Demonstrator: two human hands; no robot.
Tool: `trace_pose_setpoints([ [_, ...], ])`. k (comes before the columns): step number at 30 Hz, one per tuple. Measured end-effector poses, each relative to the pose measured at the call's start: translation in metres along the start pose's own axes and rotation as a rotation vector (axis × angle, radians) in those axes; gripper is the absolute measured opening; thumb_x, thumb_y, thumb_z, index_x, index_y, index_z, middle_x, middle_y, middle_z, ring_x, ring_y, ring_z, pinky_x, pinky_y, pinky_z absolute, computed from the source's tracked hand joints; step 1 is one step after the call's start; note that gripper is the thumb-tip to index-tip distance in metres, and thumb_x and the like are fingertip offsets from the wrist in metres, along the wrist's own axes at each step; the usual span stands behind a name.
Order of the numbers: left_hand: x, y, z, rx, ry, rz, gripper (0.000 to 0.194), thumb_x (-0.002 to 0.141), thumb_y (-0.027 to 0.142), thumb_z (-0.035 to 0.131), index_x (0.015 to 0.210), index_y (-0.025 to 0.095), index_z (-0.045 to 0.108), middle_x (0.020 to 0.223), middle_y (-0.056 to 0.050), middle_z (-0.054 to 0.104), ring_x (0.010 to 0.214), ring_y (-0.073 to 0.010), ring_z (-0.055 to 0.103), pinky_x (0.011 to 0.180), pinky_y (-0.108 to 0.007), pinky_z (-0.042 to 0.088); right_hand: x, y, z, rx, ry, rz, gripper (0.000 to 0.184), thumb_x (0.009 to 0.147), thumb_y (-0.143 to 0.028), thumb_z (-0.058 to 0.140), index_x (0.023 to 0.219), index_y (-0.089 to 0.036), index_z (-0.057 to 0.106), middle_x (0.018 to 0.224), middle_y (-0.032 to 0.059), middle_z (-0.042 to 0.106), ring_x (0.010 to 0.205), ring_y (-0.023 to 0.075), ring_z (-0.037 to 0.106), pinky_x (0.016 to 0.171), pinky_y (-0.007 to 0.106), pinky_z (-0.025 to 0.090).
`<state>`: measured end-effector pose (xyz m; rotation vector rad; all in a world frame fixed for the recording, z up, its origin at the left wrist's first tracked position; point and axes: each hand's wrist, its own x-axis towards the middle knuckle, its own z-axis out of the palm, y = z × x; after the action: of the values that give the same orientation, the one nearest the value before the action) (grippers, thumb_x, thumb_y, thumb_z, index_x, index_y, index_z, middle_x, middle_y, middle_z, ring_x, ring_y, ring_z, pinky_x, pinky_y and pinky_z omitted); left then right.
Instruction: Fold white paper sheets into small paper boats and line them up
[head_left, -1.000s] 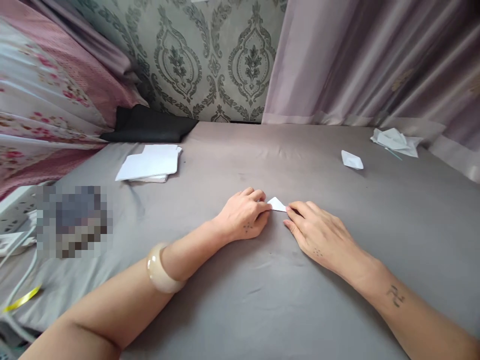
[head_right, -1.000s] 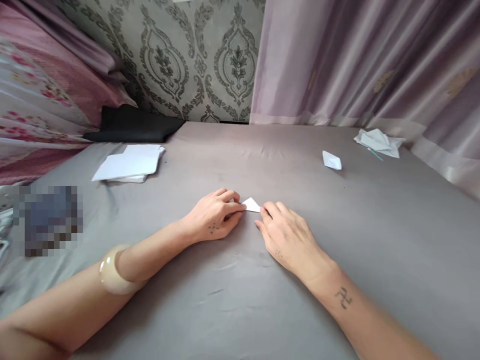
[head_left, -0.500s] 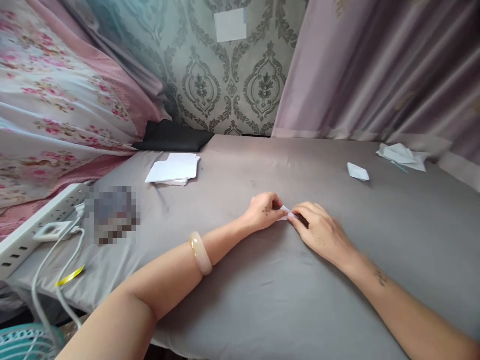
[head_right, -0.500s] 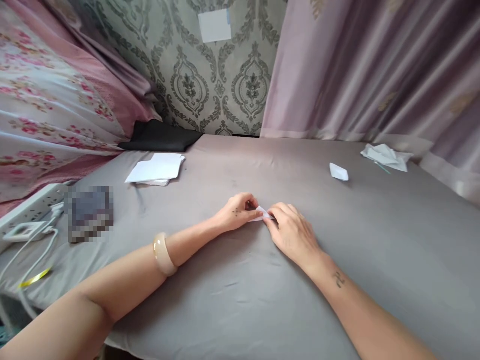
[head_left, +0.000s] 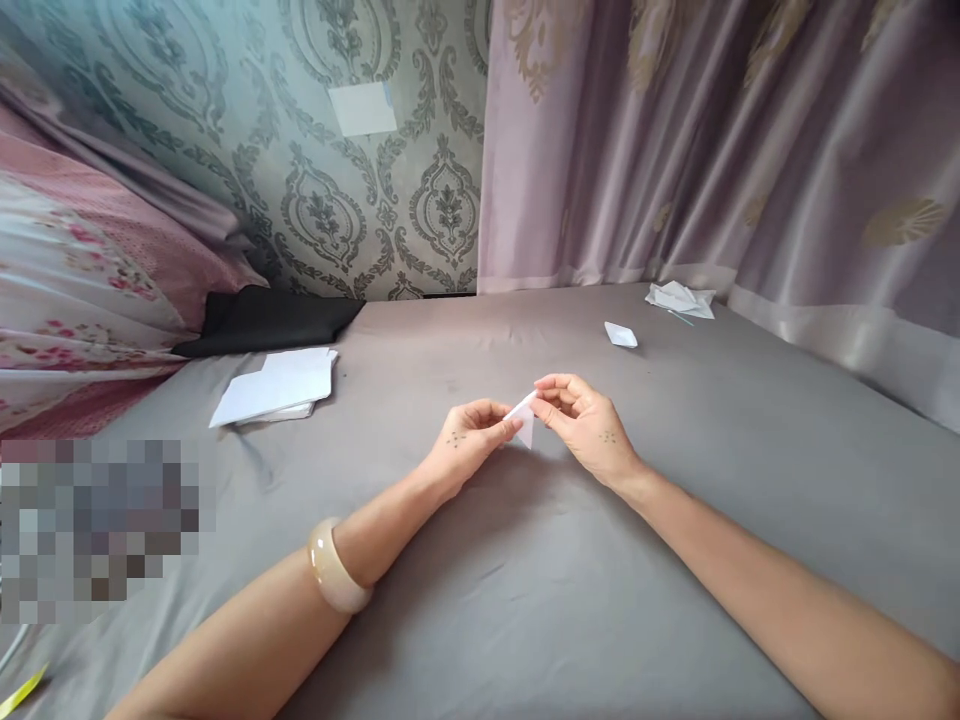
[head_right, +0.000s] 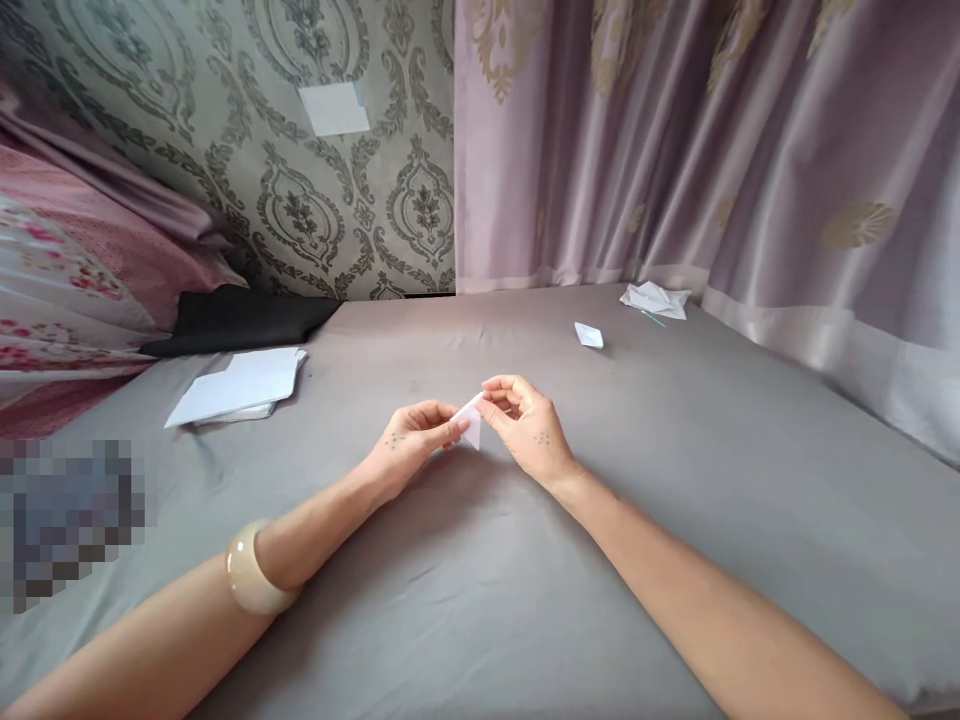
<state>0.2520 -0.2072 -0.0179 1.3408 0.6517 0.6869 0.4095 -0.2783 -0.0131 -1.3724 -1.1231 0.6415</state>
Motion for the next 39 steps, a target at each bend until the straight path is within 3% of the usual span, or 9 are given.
trace_pose_setpoints([
  [3, -0.001, -0.001, 0.001, -0.142, 0.030, 0.005, 0.022, 0.069, 0.033, 0.079, 0.078, 0.014, 0.073, 0.068, -0.001, 0.064, 0.063, -0.0088, 0.054, 0.066, -0.023, 0.044, -0.004, -0.004, 0.002, -0.051, 0.065, -0.077, 0.023, 0.079, -0.040, 0.065, 0.088, -0.019, 0.064, 0.082, 0.0032, 0.067, 0.075, 0.0158, 0.061, 0.068, 0.030, 0.048],
  [9, -0.001, 0.000, 0.002, -0.282, 0.039, -0.045, 0.023, 0.067, 0.030, 0.081, 0.082, 0.014, 0.076, 0.072, -0.003, 0.068, 0.070, -0.0105, 0.061, 0.077, -0.026, 0.050, -0.011, -0.005, 0.007, -0.142, 0.021, -0.135, 0.018, 0.081, -0.038, 0.064, 0.082, -0.021, 0.064, 0.083, 0.0017, 0.067, 0.071, 0.0141, 0.059, 0.064, 0.027, 0.047],
  [25, -0.002, -0.001, 0.002, -0.265, 0.006, -0.017, 0.024, 0.071, 0.033, 0.079, 0.087, 0.016, 0.076, 0.079, -0.004, 0.071, 0.075, -0.0109, 0.063, 0.081, -0.026, 0.052, -0.012, -0.014, 0.005, -0.073, -0.032, 0.034, 0.020, 0.075, -0.038, 0.067, 0.078, -0.020, 0.062, 0.077, 0.0007, 0.066, 0.067, 0.0134, 0.059, 0.066, 0.028, 0.048],
  [39, -0.005, -0.002, 0.005, -0.181, 0.060, -0.028, 0.026, 0.071, 0.034, 0.078, 0.091, 0.018, 0.077, 0.087, -0.004, 0.073, 0.079, -0.0142, 0.065, 0.089, -0.032, 0.051, -0.016, -0.008, 0.008, -0.154, 0.061, -0.018, 0.017, 0.079, -0.039, 0.065, 0.079, -0.022, 0.066, 0.077, 0.0005, 0.069, 0.064, 0.0139, 0.058, 0.062, 0.028, 0.046],
])
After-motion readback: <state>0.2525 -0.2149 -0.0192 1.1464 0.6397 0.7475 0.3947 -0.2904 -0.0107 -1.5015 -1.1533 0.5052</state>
